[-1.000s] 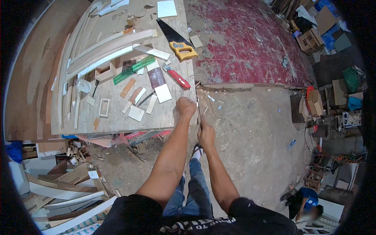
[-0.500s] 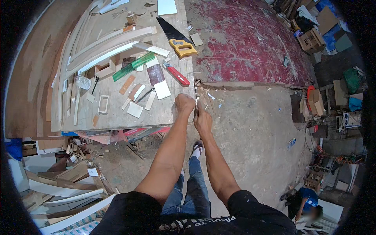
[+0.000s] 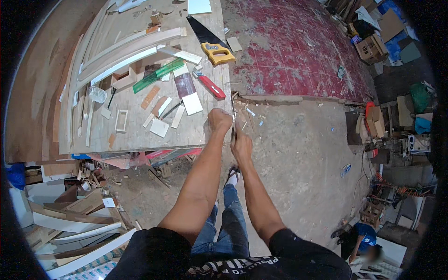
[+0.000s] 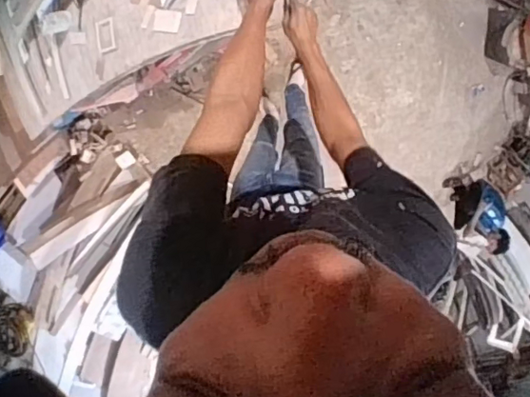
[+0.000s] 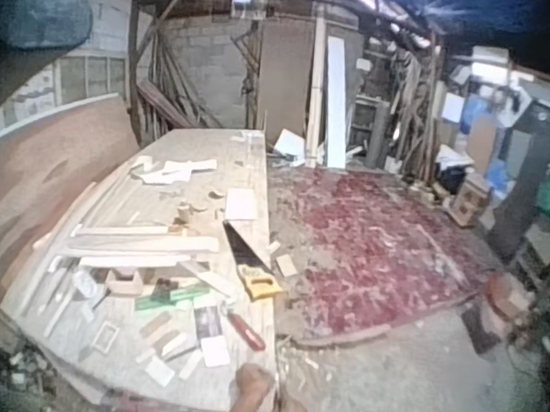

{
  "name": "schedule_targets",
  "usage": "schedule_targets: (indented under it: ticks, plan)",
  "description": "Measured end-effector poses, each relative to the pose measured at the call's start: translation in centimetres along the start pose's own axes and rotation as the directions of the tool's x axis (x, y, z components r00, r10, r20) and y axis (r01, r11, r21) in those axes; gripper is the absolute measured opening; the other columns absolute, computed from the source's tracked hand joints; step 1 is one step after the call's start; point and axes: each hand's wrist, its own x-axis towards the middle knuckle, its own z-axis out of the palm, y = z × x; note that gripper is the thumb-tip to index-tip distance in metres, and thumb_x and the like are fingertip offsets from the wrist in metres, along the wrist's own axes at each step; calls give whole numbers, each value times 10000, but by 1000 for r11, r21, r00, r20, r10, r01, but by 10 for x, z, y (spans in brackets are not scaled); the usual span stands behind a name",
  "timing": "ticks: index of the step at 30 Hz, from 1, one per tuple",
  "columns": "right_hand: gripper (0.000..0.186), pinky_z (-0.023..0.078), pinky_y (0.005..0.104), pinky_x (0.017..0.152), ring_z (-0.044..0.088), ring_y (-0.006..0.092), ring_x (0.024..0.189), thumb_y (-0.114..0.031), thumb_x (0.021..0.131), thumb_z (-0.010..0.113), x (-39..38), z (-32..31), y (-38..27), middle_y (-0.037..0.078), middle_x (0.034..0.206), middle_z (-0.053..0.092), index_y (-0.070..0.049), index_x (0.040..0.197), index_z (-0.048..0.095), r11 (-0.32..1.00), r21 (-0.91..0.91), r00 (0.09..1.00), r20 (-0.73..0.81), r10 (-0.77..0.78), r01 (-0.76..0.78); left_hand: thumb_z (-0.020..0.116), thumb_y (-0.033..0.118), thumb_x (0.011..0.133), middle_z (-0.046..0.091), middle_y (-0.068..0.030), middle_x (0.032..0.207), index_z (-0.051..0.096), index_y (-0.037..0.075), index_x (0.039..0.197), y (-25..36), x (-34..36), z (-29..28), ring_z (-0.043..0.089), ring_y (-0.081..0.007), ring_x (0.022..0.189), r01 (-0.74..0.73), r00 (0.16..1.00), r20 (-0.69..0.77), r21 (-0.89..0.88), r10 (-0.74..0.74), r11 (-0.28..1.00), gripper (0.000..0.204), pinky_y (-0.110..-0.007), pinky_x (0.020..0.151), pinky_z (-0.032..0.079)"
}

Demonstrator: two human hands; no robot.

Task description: The recorder is using a file and sandpaper to refine a small wood joint for assembly.

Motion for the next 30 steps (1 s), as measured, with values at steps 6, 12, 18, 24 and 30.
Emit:
schedule_targets:
  ticks: [6,12,18,24,30]
  plan:
    - [482,484,531,672,638,460,746,-52,881,521,-21,6,-5,298,818,641,-52,1363,532,996,88,999,-29,-27,29,698,98,688,707,-243,848,762,49,762,-3,5,-9,703,-392,865,14,999,-44,6,-14,1000,109,-425,811,554]
    - [479,500,499,682,650,443,727,-37,875,527,-8,-2,-5,293,812,639,-53,1353,561,997,65,999,-18,-30,31,688,86,692,709,-241,847,759,46,756,-2,2,-4,707,-385,858,19,1000,-13,0,-19,1000,103,-419,811,554]
    - [494,498,520,680,647,446,714,-39,863,539,-4,-16,-9,282,788,642,-53,1357,555,998,52,999,44,-20,18,726,110,707,713,-221,878,758,45,770,-2,5,-9,702,-369,875,-40,998,54,7,40,999,95,-407,826,548]
    - [484,497,523,673,645,449,719,-54,873,533,-7,-13,-16,284,787,642,-43,1357,547,998,34,997,63,41,-44,720,139,787,680,-127,1000,754,55,891,-20,-7,-21,646,-334,962,-418,908,34,23,418,908,138,-396,859,516]
    - [463,492,526,663,645,451,721,-82,896,541,-6,-7,-18,285,794,646,-49,1357,547,997,19,997,46,68,-69,645,133,876,647,-82,1029,712,50,971,-25,-19,-31,577,-288,1018,-754,650,82,191,755,628,143,-405,813,539]
